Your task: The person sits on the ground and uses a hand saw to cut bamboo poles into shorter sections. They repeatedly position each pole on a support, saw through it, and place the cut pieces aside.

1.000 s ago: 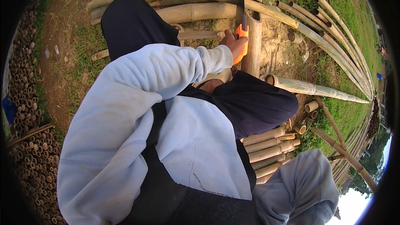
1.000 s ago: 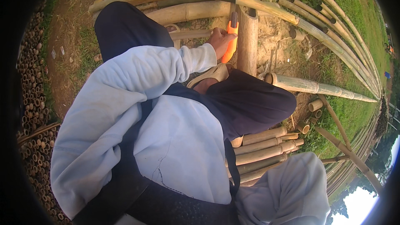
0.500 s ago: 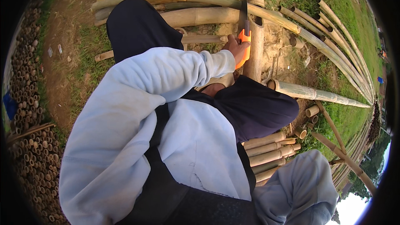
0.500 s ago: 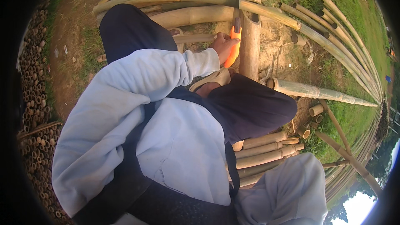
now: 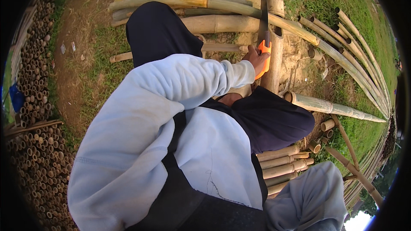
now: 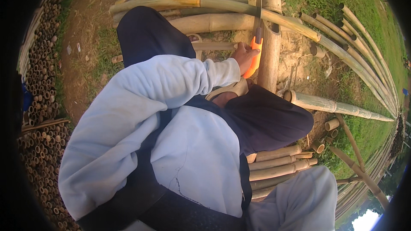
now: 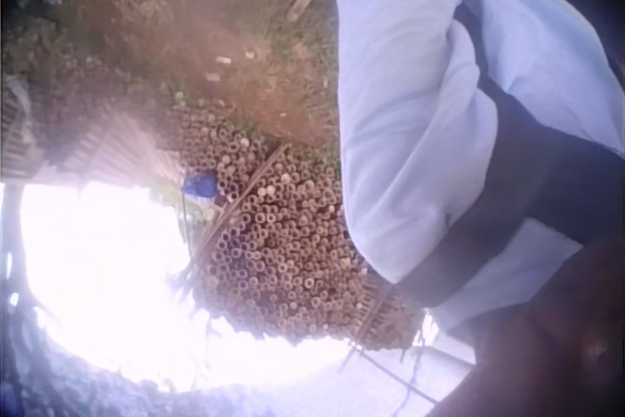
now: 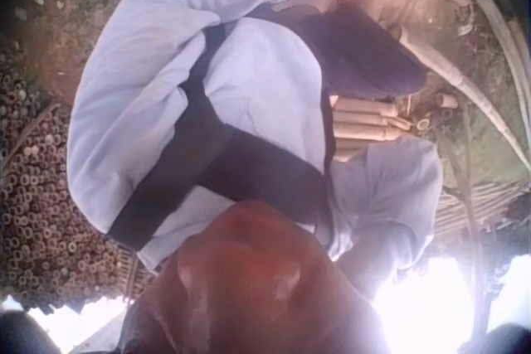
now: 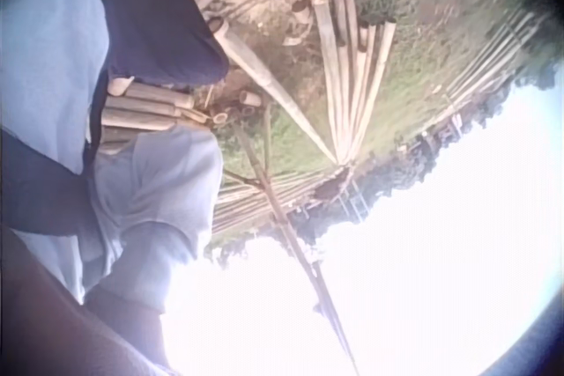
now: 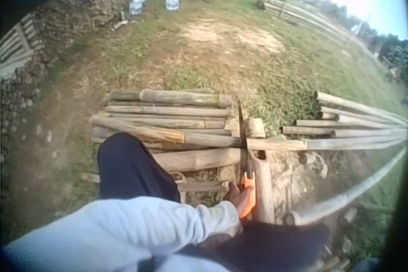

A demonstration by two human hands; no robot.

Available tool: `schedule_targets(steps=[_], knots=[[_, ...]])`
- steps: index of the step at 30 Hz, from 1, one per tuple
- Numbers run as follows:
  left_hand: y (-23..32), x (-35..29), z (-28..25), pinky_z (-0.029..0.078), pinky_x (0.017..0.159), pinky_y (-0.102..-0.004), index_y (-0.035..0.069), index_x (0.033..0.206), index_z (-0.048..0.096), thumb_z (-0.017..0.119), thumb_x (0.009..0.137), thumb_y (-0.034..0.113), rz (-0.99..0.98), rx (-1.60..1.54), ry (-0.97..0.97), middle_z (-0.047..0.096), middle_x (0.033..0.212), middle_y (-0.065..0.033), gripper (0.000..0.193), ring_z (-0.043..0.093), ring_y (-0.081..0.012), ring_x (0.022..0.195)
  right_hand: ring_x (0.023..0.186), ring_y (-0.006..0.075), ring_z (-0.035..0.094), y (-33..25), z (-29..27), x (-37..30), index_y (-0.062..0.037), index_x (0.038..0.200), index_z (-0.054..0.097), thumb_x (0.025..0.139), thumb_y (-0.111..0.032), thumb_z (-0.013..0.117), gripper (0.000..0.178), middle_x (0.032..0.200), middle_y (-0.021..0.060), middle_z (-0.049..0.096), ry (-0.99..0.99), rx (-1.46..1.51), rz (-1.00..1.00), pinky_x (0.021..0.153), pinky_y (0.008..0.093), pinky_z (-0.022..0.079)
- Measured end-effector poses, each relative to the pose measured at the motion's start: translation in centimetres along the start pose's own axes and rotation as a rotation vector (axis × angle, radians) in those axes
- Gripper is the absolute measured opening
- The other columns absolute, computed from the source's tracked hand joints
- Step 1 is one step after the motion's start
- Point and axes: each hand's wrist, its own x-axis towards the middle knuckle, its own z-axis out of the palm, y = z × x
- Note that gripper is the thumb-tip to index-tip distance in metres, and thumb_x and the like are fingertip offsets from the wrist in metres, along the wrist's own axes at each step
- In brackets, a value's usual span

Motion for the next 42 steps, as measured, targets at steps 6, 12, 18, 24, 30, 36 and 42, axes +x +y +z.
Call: schedule_targets(steps=[6, 12, 18, 24, 30, 36, 42], knots=[[0.4, -0.2, -0.2, 0.054, 0.086, -0.0417, -0.006, 0.124, 0.044, 0.067, 0.095, 0.039, -0.037, 0.021, -0.011, 0.062, 0.111, -0.0236, 0.058, 0.066, -0.0313, 0.099, 0.131, 0.0420, 0.056, 0.2, 0.3, 0.2, 0.0017, 0.139, 0.052, 0.110, -0.035, 0.039, 0.049, 0.139, 0.0260, 0.057, -0.003, 0.005, -0.007, 0.114, 0.0557, 0.044], [0.4, -0.3, 0.0, 0.053, 0.087, -0.0425, -0.006, 0.124, 0.045, 0.067, 0.096, 0.039, -0.010, -0.006, -0.013, 0.062, 0.113, -0.0235, 0.057, 0.065, -0.0306, 0.101, 0.131, 0.0424, 0.056, 0.4, 0.3, 0.3, 0.0019, 0.138, 0.053, 0.109, -0.034, 0.039, 0.048, 0.138, 0.0263, 0.058, -0.008, 0.009, -0.023, 0.114, 0.0557, 0.044], [0.0, 0.0, -0.1, 0.052, 0.090, -0.0436, -0.006, 0.125, 0.044, 0.067, 0.096, 0.039, -0.020, -0.033, -0.027, 0.062, 0.114, -0.0232, 0.058, 0.064, -0.0312, 0.103, 0.131, 0.0427, 0.057, 0.5, 0.5, 0.6, 0.0020, 0.137, 0.054, 0.109, -0.033, 0.039, 0.047, 0.137, 0.0265, 0.058, -0.009, 0.018, -0.040, 0.114, 0.0557, 0.044], [0.3, -0.4, 0.0, 0.052, 0.091, -0.0433, -0.005, 0.127, 0.044, 0.067, 0.096, 0.040, -0.016, -0.022, -0.027, 0.062, 0.117, -0.0242, 0.060, 0.064, -0.0323, 0.105, 0.130, 0.0430, 0.057, 0.5, 0.5, 0.8, 0.0021, 0.136, 0.054, 0.109, -0.032, 0.039, 0.046, 0.137, 0.0267, 0.058, -0.007, 0.007, -0.072, 0.114, 0.0557, 0.044], [0.6, -0.5, 0.1, 0.050, 0.095, -0.0437, -0.005, 0.127, 0.044, 0.067, 0.095, 0.040, -0.032, -0.149, -0.011, 0.062, 0.118, -0.0240, 0.060, 0.064, -0.0328, 0.108, 0.130, 0.0433, 0.057, -0.6, -2.1, 2.8, 0.0022, 0.135, 0.055, 0.109, -0.031, 0.040, 0.045, 0.136, 0.0270, 0.059, 0.061, 0.009, -0.290, 0.114, 0.0558, 0.044], [0.4, -0.7, -0.1, 0.049, 0.100, -0.0438, -0.006, 0.136, 0.040, 0.064, 0.098, 0.042, -0.050, -0.030, -0.056, 0.059, 0.129, -0.0281, 0.066, 0.062, -0.0347, 0.118, 0.130, 0.0436, 0.057, 6.9, 0.0, 0.2, 0.0023, 0.135, 0.056, 0.109, -0.030, 0.040, 0.044, 0.135, 0.0272, 0.059, 0.337, -0.093, -0.043, 0.114, 0.0558, 0.044], [1.4, -1.6, -0.1, 0.051, 0.096, -0.0429, -0.007, 0.132, 0.039, 0.066, 0.095, 0.044, 0.026, -0.150, -0.057, 0.060, 0.127, -0.0300, 0.068, 0.065, -0.0371, 0.114, 0.122, 0.0305, 0.060, 16.3, 8.5, -12.7, 0.0030, 0.145, 0.048, 0.089, -0.008, 0.068, 0.061, 0.135, 0.0178, 0.055, 0.086, 0.032, 0.848, 0.103, 0.0415, 0.048]])
